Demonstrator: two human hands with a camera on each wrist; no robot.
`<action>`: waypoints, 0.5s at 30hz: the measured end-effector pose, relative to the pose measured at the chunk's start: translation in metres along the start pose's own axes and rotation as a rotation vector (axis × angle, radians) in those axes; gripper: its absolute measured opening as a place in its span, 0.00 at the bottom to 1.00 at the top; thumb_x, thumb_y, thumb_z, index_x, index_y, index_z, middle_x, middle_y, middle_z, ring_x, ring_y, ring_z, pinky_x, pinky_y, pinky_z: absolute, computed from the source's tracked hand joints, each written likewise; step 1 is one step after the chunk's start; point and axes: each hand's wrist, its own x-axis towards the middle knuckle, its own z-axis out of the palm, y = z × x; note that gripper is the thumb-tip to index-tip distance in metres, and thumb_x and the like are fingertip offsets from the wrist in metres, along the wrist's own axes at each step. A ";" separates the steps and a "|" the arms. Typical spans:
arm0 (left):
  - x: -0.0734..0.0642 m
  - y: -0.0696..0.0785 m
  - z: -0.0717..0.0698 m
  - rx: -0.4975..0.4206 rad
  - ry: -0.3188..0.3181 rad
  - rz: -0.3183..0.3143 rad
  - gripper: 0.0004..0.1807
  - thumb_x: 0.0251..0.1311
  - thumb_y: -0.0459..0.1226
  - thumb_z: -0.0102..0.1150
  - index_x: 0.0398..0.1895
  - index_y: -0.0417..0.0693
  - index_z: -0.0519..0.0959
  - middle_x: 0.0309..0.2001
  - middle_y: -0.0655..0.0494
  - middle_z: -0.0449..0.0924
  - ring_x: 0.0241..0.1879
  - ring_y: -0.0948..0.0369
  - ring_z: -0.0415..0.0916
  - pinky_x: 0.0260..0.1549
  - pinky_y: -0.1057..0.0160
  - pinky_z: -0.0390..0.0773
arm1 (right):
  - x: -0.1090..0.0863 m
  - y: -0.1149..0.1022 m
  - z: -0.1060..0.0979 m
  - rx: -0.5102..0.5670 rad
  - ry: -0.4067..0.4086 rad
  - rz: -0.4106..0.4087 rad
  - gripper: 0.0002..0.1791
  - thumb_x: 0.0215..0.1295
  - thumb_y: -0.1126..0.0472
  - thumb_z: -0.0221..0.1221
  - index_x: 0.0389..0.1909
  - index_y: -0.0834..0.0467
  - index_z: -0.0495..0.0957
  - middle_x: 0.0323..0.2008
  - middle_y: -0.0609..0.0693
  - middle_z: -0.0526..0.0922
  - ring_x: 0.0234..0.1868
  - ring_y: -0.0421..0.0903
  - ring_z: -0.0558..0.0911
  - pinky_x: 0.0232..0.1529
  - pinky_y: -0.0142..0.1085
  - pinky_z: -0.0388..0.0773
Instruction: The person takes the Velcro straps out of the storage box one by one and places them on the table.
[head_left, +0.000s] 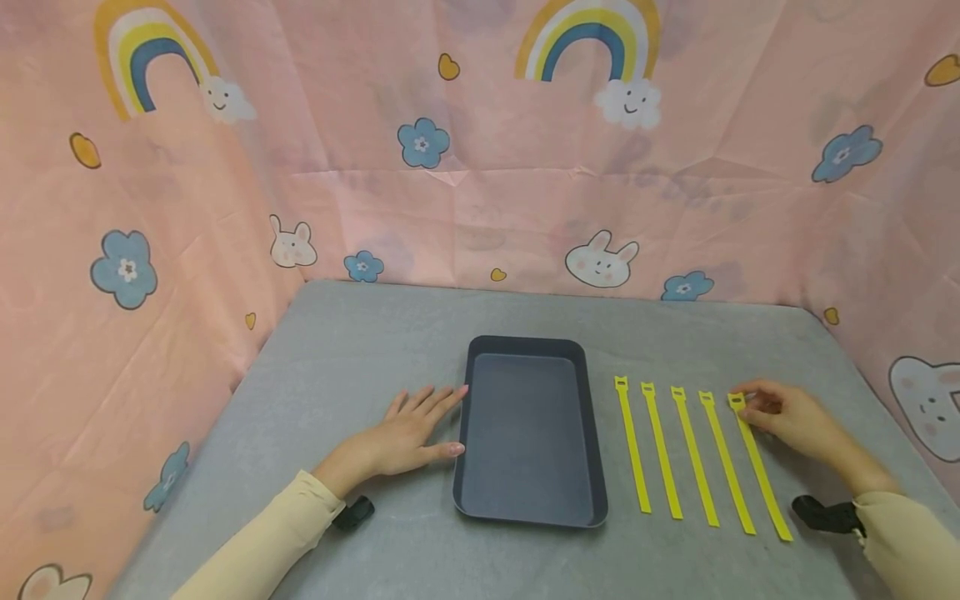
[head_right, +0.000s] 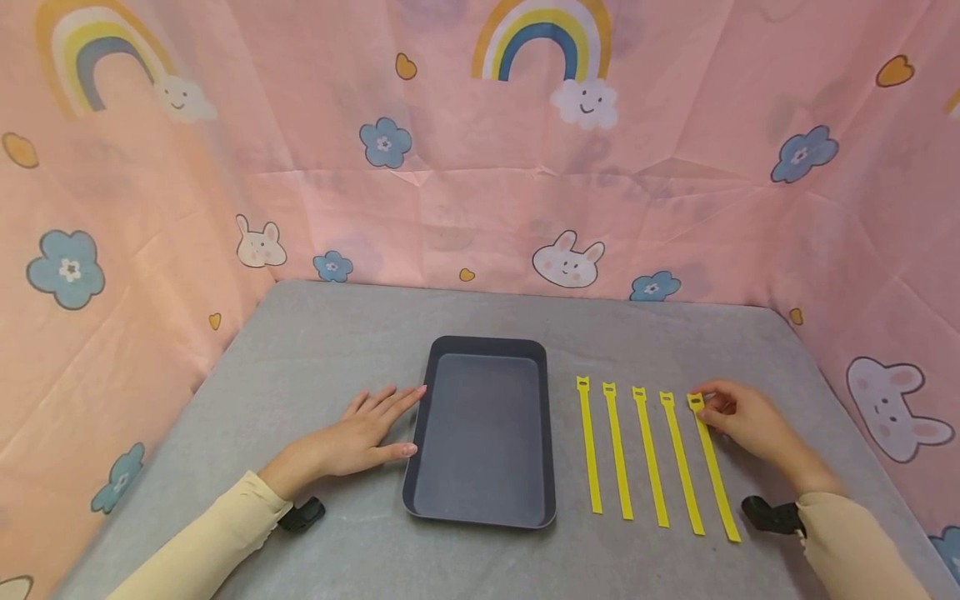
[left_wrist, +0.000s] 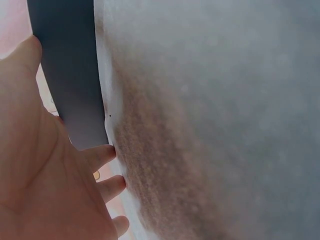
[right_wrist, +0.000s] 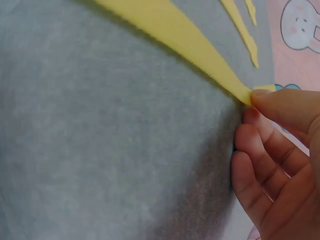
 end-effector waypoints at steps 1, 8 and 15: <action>0.000 0.000 0.000 0.000 -0.001 -0.002 0.46 0.67 0.68 0.41 0.80 0.69 0.34 0.81 0.55 0.42 0.81 0.46 0.37 0.74 0.34 0.35 | 0.000 0.000 0.001 -0.005 0.004 0.003 0.19 0.67 0.61 0.61 0.56 0.65 0.76 0.33 0.52 0.84 0.25 0.31 0.72 0.24 0.30 0.70; -0.002 0.001 0.000 0.001 -0.005 -0.003 0.46 0.66 0.68 0.41 0.80 0.70 0.34 0.81 0.54 0.42 0.81 0.46 0.37 0.75 0.35 0.34 | -0.001 0.001 0.006 -0.018 0.034 0.007 0.20 0.65 0.63 0.61 0.55 0.66 0.75 0.29 0.50 0.81 0.22 0.32 0.68 0.22 0.30 0.65; -0.001 0.001 0.000 0.011 0.007 0.003 0.46 0.67 0.67 0.42 0.80 0.69 0.36 0.81 0.53 0.44 0.81 0.45 0.39 0.74 0.34 0.35 | -0.003 -0.002 0.005 -0.050 0.069 -0.020 0.19 0.64 0.63 0.63 0.54 0.65 0.74 0.27 0.49 0.79 0.21 0.31 0.67 0.21 0.31 0.64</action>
